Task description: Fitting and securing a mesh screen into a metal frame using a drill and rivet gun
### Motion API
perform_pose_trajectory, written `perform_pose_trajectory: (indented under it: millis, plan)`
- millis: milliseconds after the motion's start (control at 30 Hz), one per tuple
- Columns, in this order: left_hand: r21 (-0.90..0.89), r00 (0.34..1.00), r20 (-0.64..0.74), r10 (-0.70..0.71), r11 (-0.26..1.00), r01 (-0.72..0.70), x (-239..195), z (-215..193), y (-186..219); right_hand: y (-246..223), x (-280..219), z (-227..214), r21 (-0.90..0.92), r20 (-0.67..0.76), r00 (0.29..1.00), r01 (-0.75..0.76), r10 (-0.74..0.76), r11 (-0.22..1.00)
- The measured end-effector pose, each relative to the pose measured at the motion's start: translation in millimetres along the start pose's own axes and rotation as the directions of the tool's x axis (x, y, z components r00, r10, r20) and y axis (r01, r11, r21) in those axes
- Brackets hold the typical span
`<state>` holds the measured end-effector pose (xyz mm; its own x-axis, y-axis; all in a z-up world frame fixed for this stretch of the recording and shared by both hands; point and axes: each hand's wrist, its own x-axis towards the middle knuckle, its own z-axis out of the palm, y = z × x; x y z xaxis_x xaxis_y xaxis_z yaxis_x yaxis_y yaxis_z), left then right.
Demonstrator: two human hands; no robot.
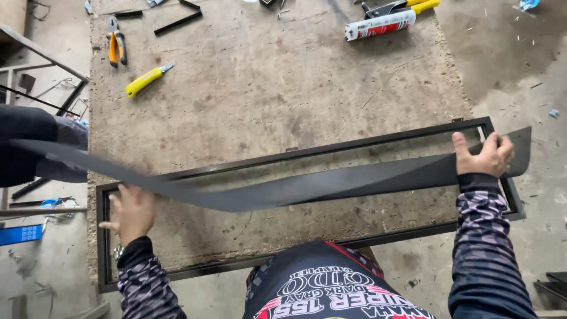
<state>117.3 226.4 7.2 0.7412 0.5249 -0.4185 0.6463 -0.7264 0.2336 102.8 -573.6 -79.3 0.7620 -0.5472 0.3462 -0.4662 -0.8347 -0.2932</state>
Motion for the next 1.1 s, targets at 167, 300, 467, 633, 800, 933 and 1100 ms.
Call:
perform_pose_trajectory:
  millis: [167,300,467,633,800,933,1100]
  plan:
    - [-0.611,0.846,-0.442,0.297,0.591,-0.527,-45.6,2.4,3.1,-40.2,1.8,-4.7,0.207,0.242,0.951,-0.243,0.191,0.948]
    - [-0.139,0.398,-0.688,0.607,0.427,-0.893,-92.6,-35.5,34.3,-40.6,12.8,-4.4,0.261,0.186,0.956,-0.271,0.227,0.926]
    - [0.277,0.075,-0.671,0.737,0.343,-0.898,-78.9,-42.8,30.2,-45.5,2.0,-6.8,0.206,0.21,0.965,-0.203,0.16,0.957]
    - [0.125,0.416,-0.371,0.831,0.488,-0.864,-101.2,-44.2,-16.5,-68.2,-8.5,-57.4,0.202,0.317,0.902,-0.368,0.294,0.908]
    - [0.39,0.426,-0.263,0.865,0.5,-0.774,-136.7,-16.2,-58.0,-47.1,-28.9,-61.6,0.258,0.287,0.917,-0.352,0.276,0.9]
    - [0.329,0.394,-0.349,0.851,0.504,-0.798,-122.8,-5.6,-53.9,-62.6,-32.5,-83.2,0.349,0.26,0.945,-0.284,0.199,0.893]
    - [0.308,0.635,0.12,0.763,0.58,-0.754,-97.5,-21.0,-31.3,-29.8,-7.9,-67.0,0.408,0.152,0.987,-0.117,0.059,0.905]
